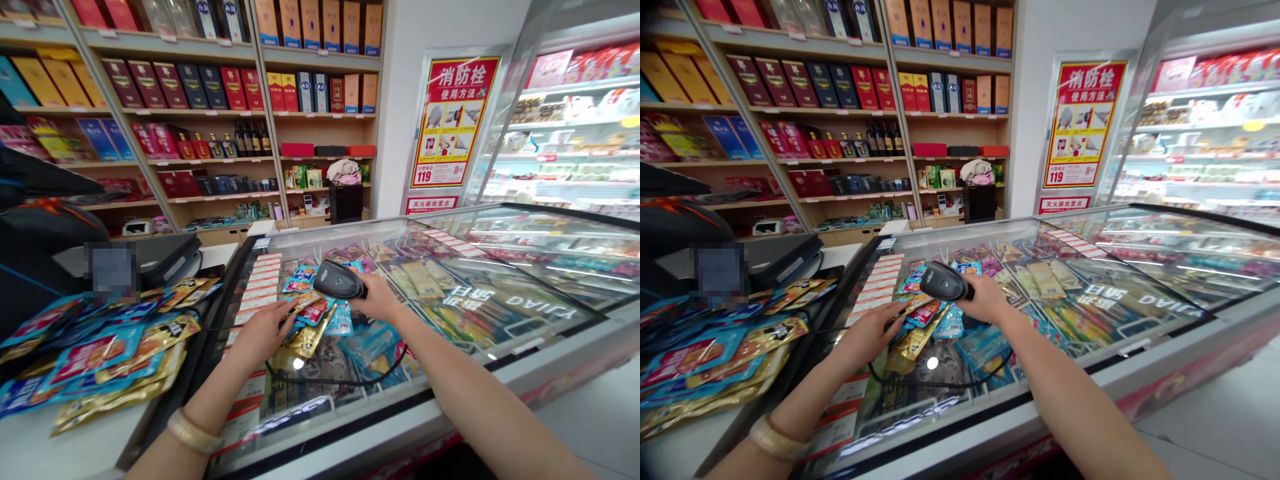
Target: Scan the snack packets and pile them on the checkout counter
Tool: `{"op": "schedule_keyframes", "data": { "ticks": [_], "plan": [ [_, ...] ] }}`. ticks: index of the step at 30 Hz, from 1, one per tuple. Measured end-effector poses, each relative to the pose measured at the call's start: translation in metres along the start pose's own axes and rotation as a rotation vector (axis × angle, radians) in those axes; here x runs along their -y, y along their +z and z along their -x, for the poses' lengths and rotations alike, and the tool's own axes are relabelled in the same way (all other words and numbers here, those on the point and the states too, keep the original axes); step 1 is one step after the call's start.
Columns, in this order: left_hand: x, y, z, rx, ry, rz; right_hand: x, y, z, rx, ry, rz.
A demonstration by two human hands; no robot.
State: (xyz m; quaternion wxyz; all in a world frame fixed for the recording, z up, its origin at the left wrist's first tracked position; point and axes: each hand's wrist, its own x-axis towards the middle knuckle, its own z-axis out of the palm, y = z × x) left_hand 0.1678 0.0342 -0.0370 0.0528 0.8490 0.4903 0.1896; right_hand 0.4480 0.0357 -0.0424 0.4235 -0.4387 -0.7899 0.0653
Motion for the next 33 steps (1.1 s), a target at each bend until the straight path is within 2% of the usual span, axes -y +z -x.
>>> {"op": "schedule_keyframes", "data": {
  "ticks": [3, 6, 12, 14, 19, 33],
  "plan": [
    [0.001, 0.001, 0.000, -0.056, -0.114, -0.064, 0.001, -0.001, 0.000, -0.009, -0.006, -0.008],
    [0.005, -0.001, -0.001, -0.169, -0.254, -0.105, 0.002, -0.002, 0.000, -0.008, -0.013, -0.022],
    [0.018, -0.010, 0.001, -0.442, -0.411, 0.022, 0.011, -0.001, 0.000, 0.045, -0.031, -0.101],
    [0.019, -0.011, 0.002, -0.500, -0.427, 0.058, 0.017, 0.001, 0.000, 0.057, -0.031, -0.124],
    [0.014, -0.007, 0.002, -0.501, -0.389, 0.118, 0.025, 0.005, 0.001, 0.081, -0.001, -0.105],
    [0.011, -0.002, 0.002, -0.513, -0.366, 0.151, 0.026, 0.004, 0.000, 0.088, 0.033, -0.084]
  ]
}}
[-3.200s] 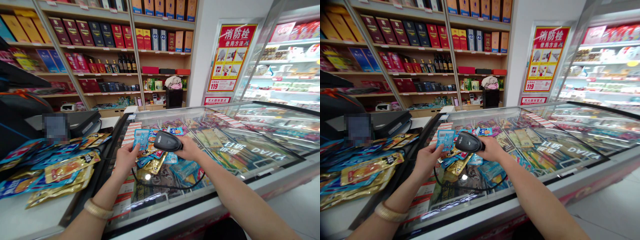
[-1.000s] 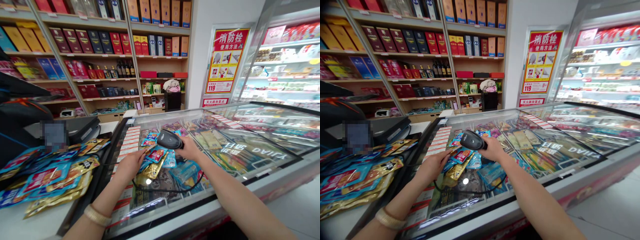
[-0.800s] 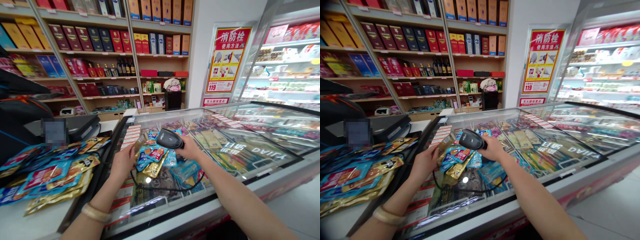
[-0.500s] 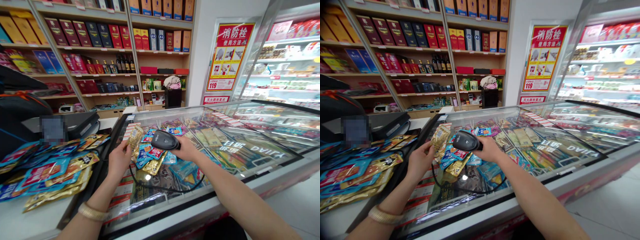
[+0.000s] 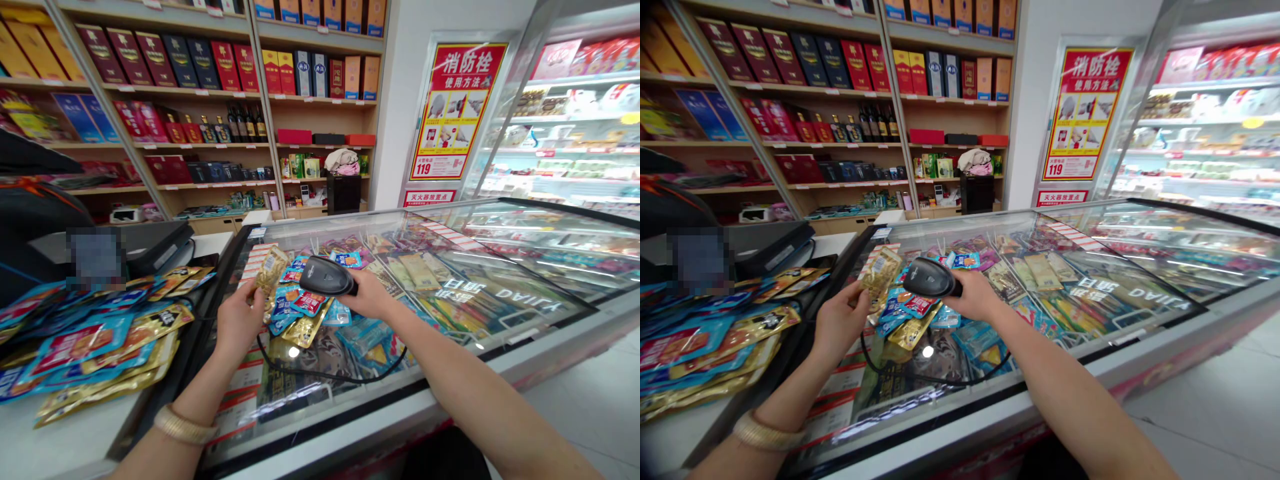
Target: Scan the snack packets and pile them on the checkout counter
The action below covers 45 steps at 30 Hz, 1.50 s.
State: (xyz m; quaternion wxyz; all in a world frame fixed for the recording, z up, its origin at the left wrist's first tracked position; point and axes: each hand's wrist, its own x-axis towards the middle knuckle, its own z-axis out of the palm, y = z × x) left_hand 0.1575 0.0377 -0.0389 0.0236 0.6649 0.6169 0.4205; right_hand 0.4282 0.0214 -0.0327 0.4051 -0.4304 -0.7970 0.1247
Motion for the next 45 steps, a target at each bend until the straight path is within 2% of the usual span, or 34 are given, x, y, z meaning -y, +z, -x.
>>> {"op": "schedule_keyframes", "data": {
  "ticks": [14, 28, 35, 39, 42, 45],
  "plan": [
    [-0.007, -0.001, 0.004, 0.015, 0.006, 0.057, -0.002, 0.000, -0.001, 0.006, 0.007, 0.058],
    [-0.005, 0.000, 0.004, 0.016, 0.005, 0.069, -0.001, 0.000, -0.001, 0.012, -0.001, 0.021],
    [-0.004, -0.001, 0.003, 0.000, 0.003, 0.064, -0.007, 0.002, 0.000, -0.048, -0.002, 0.034],
    [0.002, -0.027, -0.006, -0.085, 0.036, -0.003, -0.012, -0.001, 0.001, -0.076, 0.002, 0.062],
    [0.014, -0.063, -0.011, -0.185, 0.091, -0.113, -0.014, -0.003, 0.001, -0.086, 0.020, 0.074],
    [0.040, -0.105, -0.011, -0.259, 0.104, -0.271, -0.015, -0.004, 0.001, -0.095, 0.025, 0.083]
  ]
}}
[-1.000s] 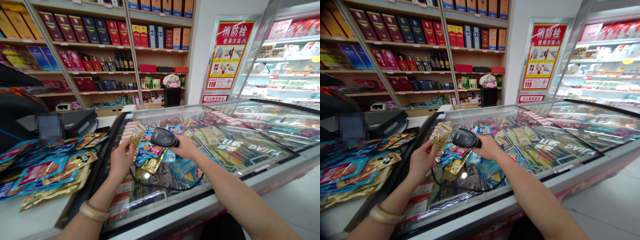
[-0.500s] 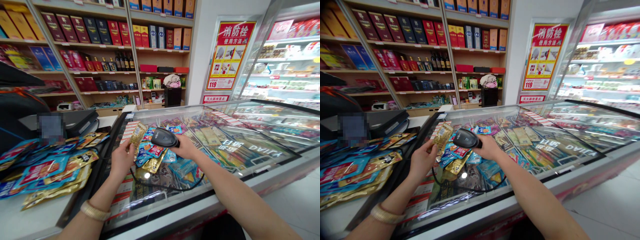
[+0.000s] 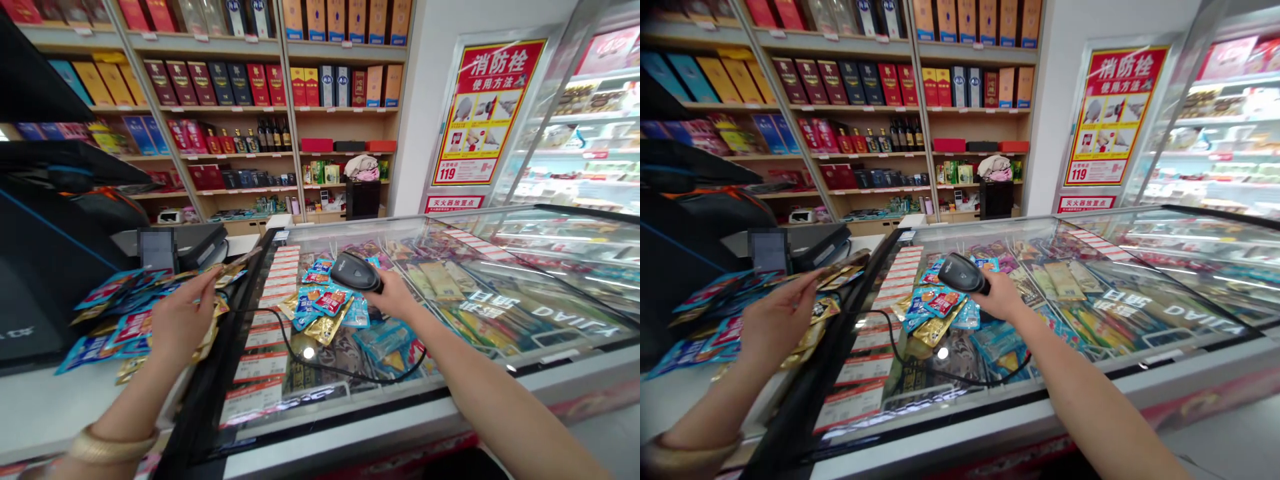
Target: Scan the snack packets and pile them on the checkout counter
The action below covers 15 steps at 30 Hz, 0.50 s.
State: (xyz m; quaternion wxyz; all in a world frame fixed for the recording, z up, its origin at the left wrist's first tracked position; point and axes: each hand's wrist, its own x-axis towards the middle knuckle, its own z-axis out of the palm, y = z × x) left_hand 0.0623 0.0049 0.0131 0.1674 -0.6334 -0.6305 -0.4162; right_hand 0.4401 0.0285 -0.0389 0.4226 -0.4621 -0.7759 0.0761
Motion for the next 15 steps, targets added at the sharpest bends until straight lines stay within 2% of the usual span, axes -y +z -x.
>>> {"op": "schedule_keyframes", "data": {
  "ticks": [3, 5, 7, 11, 15],
  "plan": [
    [0.043, -0.028, 0.000, -0.060, -0.048, -0.177, -0.001, 0.001, 0.000, -0.012, 0.002, 0.032],
    [0.070, -0.042, 0.003, -0.049, -0.068, -0.246, -0.002, 0.002, 0.000, -0.009, 0.002, 0.046],
    [0.094, -0.050, 0.006, -0.016, -0.032, -0.239, -0.003, 0.002, 0.000, -0.006, 0.000, 0.043],
    [0.125, -0.051, 0.012, 0.126, 0.132, -0.234, -0.004, 0.003, 0.001, -0.012, 0.015, 0.055],
    [0.137, -0.044, 0.018, 0.177, 0.143, -0.364, -0.005, 0.003, 0.001, -0.001, 0.016, 0.060]
  ]
}}
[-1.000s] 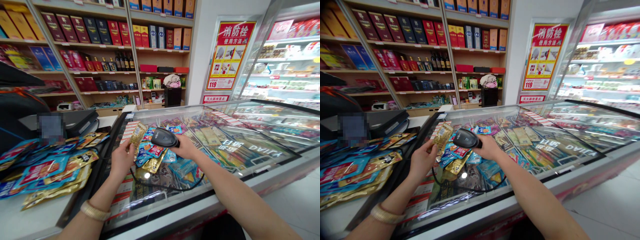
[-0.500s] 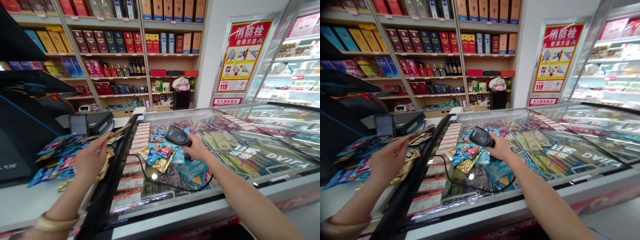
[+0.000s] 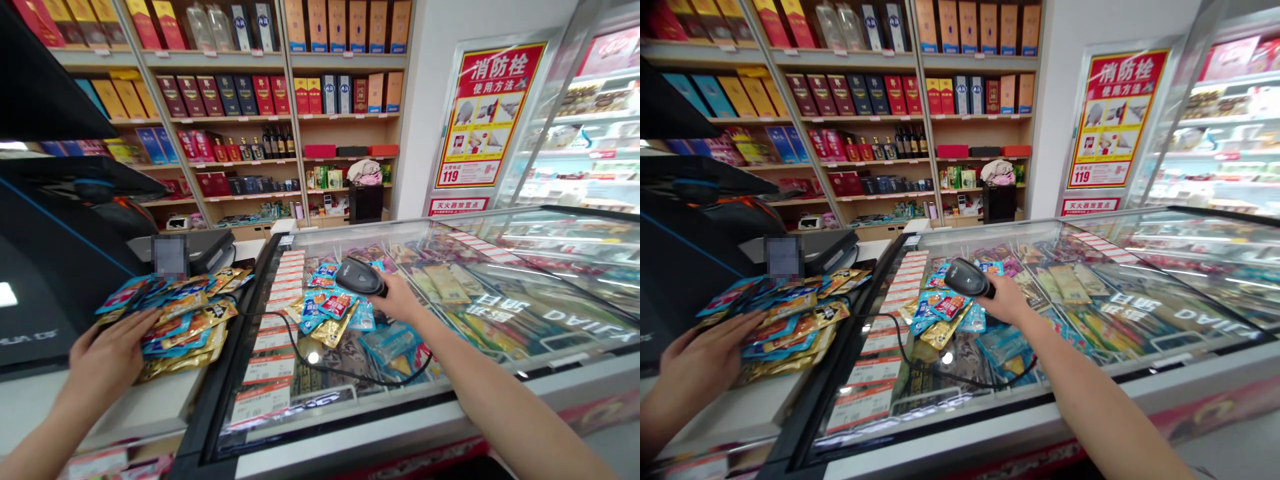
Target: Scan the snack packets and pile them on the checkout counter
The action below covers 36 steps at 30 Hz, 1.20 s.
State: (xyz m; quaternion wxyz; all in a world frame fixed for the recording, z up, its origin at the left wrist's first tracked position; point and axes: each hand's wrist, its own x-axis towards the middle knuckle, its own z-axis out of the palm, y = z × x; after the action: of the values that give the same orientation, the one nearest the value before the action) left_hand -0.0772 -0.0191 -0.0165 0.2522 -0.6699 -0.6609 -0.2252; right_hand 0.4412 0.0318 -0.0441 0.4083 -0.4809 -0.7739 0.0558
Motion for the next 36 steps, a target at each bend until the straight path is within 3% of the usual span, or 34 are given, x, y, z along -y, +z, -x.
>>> {"op": "schedule_keyframes", "data": {
  "ticks": [5, 7, 11, 15, 18, 21, 24, 27, 31, 36],
  "plan": [
    [-0.004, -0.004, 0.003, 0.073, -0.035, 0.022, -0.002, 0.001, 0.000, -0.005, -0.025, -0.016],
    [-0.008, -0.007, 0.004, -0.003, -0.052, 0.059, -0.002, 0.000, 0.000, -0.009, -0.026, -0.014],
    [-0.024, -0.012, 0.001, -0.287, -0.025, 0.142, -0.001, -0.001, -0.001, -0.030, -0.024, -0.027],
    [-0.062, -0.018, -0.014, -0.469, 0.020, 0.233, 0.000, -0.002, -0.002, -0.068, -0.023, -0.025],
    [-0.108, -0.019, -0.030, -0.502, 0.087, 0.323, 0.000, -0.004, -0.002, -0.071, -0.023, -0.043],
    [-0.163, -0.009, -0.043, -0.392, 0.130, 0.447, 0.000, -0.005, -0.003, -0.067, -0.020, -0.045],
    [-0.211, 0.011, -0.048, -0.120, 0.181, 0.535, 0.000, -0.006, -0.003, -0.077, -0.011, -0.021],
    [-0.246, 0.032, -0.045, 0.179, 0.273, 0.573, -0.001, -0.006, -0.004, -0.076, -0.006, -0.001],
    [-0.271, 0.046, -0.035, 0.356, 0.379, 0.592, -0.002, -0.006, -0.005, -0.058, 0.001, -0.002],
    [-0.283, 0.041, -0.026, 0.393, 0.406, 0.574, -0.001, -0.006, -0.005, -0.040, 0.016, -0.035]
  ]
}}
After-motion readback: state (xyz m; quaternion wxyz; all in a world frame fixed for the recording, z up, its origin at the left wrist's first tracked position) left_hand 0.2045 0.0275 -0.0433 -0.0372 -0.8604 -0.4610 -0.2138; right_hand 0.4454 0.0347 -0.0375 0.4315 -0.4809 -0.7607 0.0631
